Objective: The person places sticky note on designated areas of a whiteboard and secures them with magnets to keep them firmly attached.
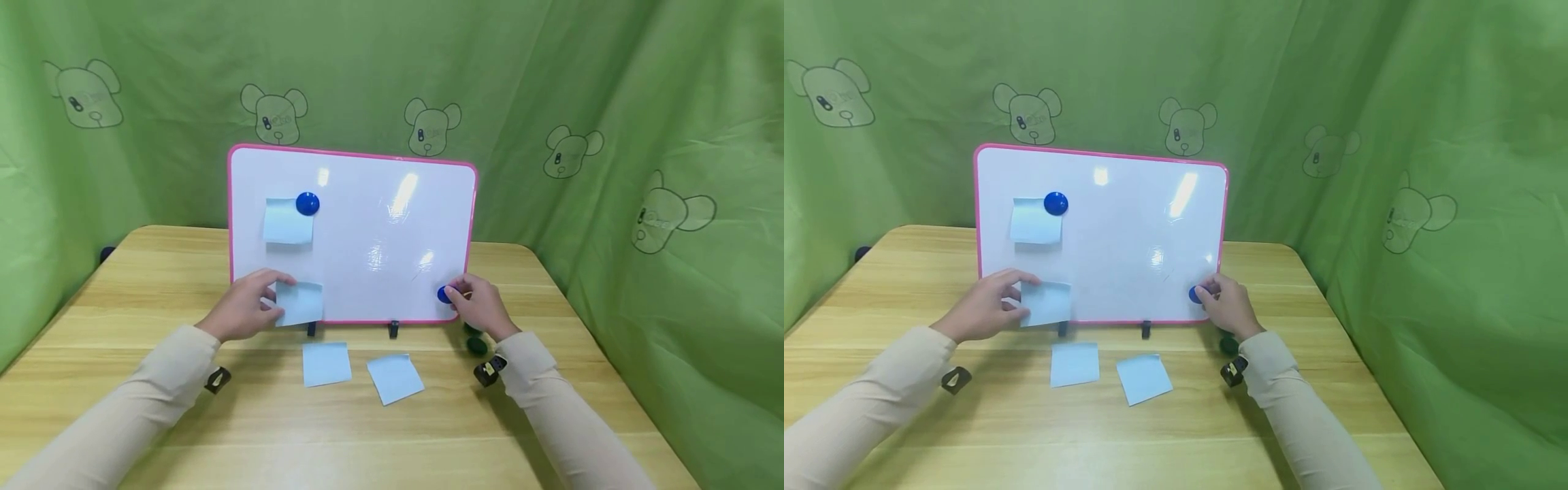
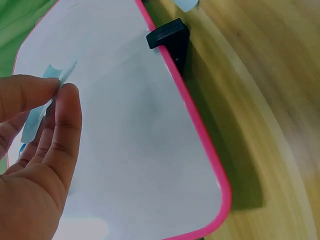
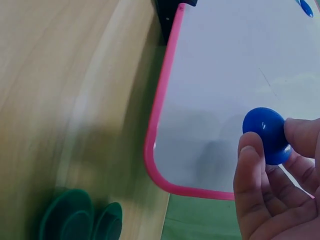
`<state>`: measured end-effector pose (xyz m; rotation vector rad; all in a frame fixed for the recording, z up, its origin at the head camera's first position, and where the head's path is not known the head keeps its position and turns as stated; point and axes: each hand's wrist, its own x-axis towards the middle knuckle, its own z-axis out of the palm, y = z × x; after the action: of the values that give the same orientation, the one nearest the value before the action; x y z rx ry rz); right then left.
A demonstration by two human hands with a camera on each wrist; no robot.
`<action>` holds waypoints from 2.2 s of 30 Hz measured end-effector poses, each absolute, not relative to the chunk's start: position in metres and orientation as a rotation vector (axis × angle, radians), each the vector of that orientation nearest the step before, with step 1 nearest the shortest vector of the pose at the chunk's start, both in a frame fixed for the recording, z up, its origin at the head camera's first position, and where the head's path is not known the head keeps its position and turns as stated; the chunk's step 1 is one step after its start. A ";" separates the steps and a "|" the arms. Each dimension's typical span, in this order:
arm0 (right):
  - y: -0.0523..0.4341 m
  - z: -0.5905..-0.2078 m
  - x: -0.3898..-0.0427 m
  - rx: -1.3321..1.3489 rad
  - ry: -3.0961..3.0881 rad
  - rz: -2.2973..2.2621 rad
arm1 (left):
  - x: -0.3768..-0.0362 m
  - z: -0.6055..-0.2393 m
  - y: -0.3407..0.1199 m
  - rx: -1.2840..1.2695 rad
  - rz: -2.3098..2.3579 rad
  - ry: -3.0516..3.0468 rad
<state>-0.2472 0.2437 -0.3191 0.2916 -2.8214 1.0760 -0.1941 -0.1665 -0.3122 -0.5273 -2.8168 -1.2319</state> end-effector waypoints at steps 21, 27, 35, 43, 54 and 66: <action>0.237 -0.308 -0.257 0.298 -2.778 1.147 | -0.207 -0.295 -0.149 -0.539 -1.263 -2.761; 0.233 -0.303 -0.258 0.291 -2.778 1.152 | -0.211 -0.293 -0.146 -0.561 -1.269 -2.737; 0.227 -0.299 -0.258 0.271 -2.788 1.160 | -0.215 -0.288 -0.141 -0.558 -1.275 -2.742; 0.224 -0.296 -0.261 0.287 -2.769 1.189 | -0.219 -0.285 -0.137 -0.545 -1.282 -2.755; 0.220 -0.295 -0.266 0.295 -2.758 1.190 | -0.225 -0.281 -0.131 -0.589 -1.252 -2.724; 0.213 -0.290 -0.270 0.286 -2.750 1.185 | -0.230 -0.273 -0.121 -0.529 -1.253 -2.766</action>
<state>-0.2695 0.2131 -0.2900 0.2861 -2.7496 1.1847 -0.2305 -0.1213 -0.2731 -0.5286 -2.7663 -1.2532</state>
